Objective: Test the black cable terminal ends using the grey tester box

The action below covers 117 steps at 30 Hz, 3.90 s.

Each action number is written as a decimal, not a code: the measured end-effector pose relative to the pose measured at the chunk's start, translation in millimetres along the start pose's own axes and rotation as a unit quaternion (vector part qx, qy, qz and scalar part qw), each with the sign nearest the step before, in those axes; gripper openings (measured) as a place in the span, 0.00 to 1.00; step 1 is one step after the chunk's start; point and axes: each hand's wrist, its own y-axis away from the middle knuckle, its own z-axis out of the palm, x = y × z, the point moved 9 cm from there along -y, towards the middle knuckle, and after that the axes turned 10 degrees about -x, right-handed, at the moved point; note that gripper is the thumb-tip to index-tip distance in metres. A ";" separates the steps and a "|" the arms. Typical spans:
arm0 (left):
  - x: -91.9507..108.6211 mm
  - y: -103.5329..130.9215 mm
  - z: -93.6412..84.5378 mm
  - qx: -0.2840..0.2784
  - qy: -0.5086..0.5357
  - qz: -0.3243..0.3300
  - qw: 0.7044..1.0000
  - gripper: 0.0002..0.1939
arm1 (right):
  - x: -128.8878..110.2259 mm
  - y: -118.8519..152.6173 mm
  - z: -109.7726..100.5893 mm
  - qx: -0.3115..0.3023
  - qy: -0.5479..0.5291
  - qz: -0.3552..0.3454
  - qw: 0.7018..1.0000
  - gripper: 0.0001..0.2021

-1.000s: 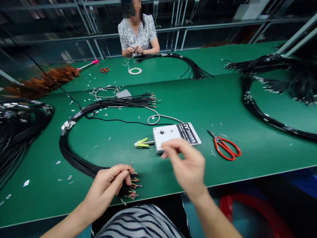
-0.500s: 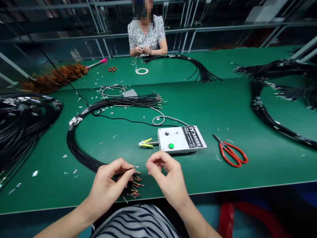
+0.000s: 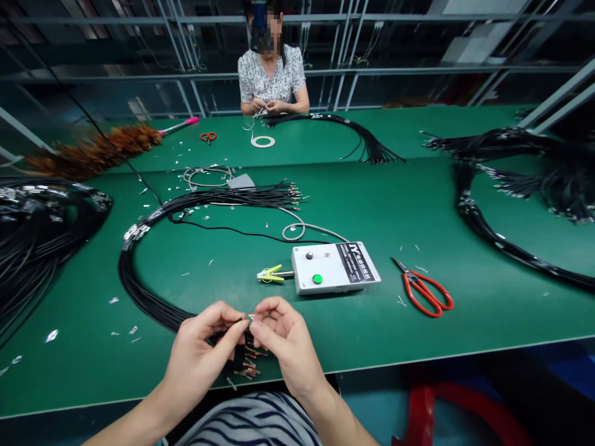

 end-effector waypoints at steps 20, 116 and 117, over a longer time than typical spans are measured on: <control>4.4 0.9 -6.7 0.030 -0.121 0.091 0.988 0.07 | -9.7 -4.6 0.0 0.046 0.073 0.005 0.996 0.11; -69.9 -87.1 -7.2 0.001 0.018 -0.047 0.999 0.08 | -87.1 -46.4 4.0 -0.032 0.831 -0.174 0.527 0.11; -69.2 -86.9 -7.3 0.001 0.019 -0.045 0.999 0.08 | -95.6 -37.6 -0.5 -0.014 0.820 -0.188 0.541 0.12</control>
